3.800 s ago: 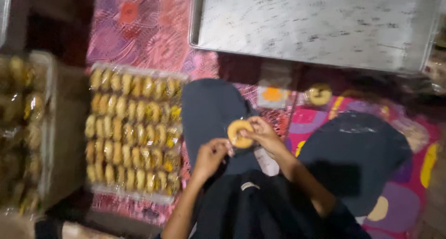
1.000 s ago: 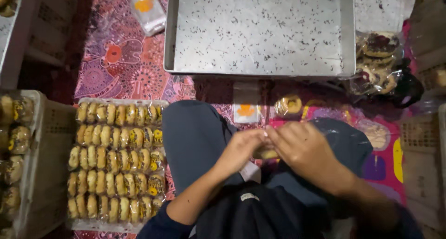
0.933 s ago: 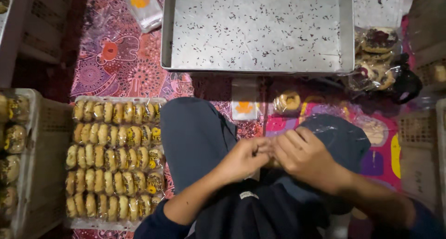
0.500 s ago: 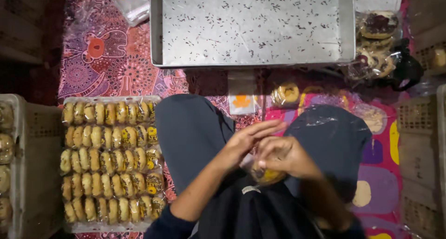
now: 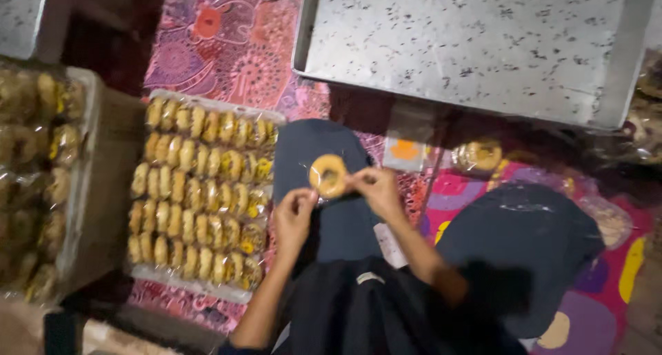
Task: The person sits on the floor and repeatedly picks donuts from a metal tray, places them into small clear plastic bags, and arranges the sealed bags into a white plastic crate. The person handles the donuts by hand and works continuously throughout the clip.
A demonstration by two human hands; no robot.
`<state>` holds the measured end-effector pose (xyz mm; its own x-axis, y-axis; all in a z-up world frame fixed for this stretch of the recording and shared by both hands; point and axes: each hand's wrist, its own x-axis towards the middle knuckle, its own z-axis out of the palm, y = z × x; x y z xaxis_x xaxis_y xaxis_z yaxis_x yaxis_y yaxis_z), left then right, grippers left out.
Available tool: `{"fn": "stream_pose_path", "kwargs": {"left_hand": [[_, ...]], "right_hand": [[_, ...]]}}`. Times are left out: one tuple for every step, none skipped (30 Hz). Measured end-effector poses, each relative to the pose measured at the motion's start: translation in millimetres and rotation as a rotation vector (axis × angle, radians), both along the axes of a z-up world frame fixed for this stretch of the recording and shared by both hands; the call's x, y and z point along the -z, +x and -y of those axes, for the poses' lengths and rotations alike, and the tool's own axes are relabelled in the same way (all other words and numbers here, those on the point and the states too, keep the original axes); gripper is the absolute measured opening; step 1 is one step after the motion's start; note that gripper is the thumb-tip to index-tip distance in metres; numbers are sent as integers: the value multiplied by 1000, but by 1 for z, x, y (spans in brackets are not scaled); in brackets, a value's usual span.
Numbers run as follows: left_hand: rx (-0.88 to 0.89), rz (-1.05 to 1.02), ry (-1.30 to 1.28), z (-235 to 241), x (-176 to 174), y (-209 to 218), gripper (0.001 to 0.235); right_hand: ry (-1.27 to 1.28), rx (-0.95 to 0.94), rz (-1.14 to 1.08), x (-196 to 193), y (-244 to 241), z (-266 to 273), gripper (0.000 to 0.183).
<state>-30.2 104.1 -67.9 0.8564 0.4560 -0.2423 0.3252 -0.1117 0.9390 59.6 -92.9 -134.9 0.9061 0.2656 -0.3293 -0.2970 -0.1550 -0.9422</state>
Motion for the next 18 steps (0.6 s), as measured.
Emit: {"fn": "stream_pose_path", "kwargs": {"left_hand": [[48, -45, 1, 1, 8, -6, 15], [95, -89, 3, 9, 17, -6, 18], [154, -141, 2, 20, 26, -8, 21], [236, -139, -45, 35, 35, -2, 22], [307, -136, -88, 59, 45, 8, 23], [381, 0, -7, 90, 57, 23, 27], [439, 147, 74, 127, 69, 47, 32], [536, 143, 104, 160, 81, 70, 28], [542, 367, 100, 200, 96, 98, 31], [492, 611, 114, 241, 108, 122, 37], [534, 368, -24, 266, 118, 134, 36], [580, 124, -161, 288, 124, 140, 35], [553, 203, -141, 303, 123, 135, 29], [526, 281, -121, 309, 117, 128, 23], [480, 351, -82, 301, 109, 120, 18], [502, 332, -242, 289, 93, 109, 25], [497, 307, -386, 268, 71, 96, 33], [488, 285, -530, 244, 46, 84, 43]], "right_hand": [[120, 52, -115, 12, -6, 2, 12], [242, 105, -227, 22, -11, 11, 12], [363, 170, -342, 30, -19, 27, 15], [294, 180, -152, 36, -24, 48, 15], [221, 175, 36, 39, -26, 80, 15], [143, 166, 222, 41, -25, 114, 16], [-11, 291, 198, 43, -10, 148, 23], [-166, 415, 169, 43, 6, 180, 31], [-261, 457, 330, 42, 21, 210, 35], [-356, 494, 493, 39, 36, 236, 40], [-303, 505, 292, 37, 48, 252, 36], [-245, 511, 93, 31, 53, 266, 33], [-181, 506, -106, 24, 56, 277, 30], [-79, 519, -155, 16, 57, 284, 32], [35, 508, -212, 12, 54, 279, 33], [148, 497, -271, 5, 45, 274, 35], [276, 480, -343, -4, 32, 269, 39], [401, 464, -419, -12, 12, 262, 43]]}}
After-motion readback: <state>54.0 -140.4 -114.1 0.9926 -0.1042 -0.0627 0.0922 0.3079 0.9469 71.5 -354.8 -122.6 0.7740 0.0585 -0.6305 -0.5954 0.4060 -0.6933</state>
